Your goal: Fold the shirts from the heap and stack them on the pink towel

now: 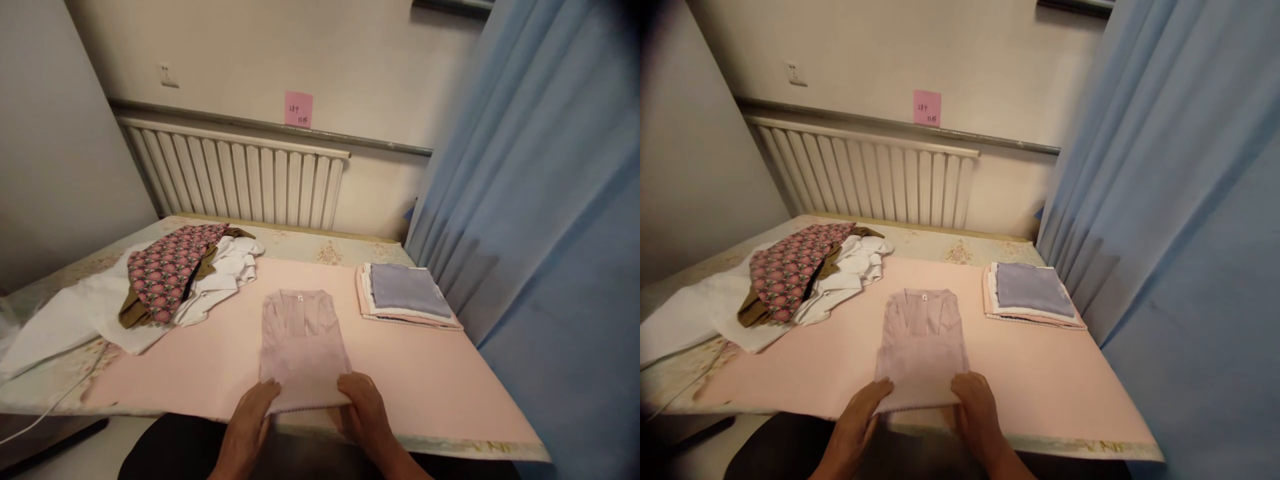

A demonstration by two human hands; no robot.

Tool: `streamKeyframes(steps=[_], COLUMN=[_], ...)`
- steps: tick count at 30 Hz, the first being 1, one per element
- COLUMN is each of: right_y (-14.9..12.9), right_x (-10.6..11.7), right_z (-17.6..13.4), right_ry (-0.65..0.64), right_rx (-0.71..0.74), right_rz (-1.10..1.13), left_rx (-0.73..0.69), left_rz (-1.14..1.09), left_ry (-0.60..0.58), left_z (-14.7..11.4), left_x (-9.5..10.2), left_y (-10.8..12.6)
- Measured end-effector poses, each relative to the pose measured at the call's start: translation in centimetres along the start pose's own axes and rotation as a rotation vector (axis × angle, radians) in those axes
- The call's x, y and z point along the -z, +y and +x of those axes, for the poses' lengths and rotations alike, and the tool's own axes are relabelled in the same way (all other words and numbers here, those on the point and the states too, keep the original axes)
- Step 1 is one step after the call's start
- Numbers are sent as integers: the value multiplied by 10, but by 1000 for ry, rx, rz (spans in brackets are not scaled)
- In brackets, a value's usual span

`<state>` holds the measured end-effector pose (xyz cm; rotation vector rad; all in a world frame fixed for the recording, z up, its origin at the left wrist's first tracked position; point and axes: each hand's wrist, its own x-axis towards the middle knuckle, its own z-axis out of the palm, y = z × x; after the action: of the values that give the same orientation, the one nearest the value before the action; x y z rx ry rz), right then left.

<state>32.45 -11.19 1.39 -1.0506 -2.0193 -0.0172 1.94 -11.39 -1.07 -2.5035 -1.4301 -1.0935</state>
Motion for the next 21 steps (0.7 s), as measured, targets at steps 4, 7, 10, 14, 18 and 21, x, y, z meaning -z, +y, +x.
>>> streamKeyframes(steps=[4,7,10,14,18,21], right_y=[-19,-34,-44,-43,-20,9], right_x=[23,35,39,32,9,-19], right_z=[-10,-13,-4,26,74,112], right_ry=[57,76,81,89,115,95], right_rx=[21,-39,-134,-312,-470,-556], right_rz=[126,182,244,297,219,152], left_rx=[-20,-22,46,194,397,518], left_rz=[-68,-113,-181,-229,-203,-122], left_ry=[66,86,81,89,54,-91], left_z=[-7,-5,6,33,79,121], left_x=[24,38,46,44,29,12], left_y=[24,38,45,42,19,-6])
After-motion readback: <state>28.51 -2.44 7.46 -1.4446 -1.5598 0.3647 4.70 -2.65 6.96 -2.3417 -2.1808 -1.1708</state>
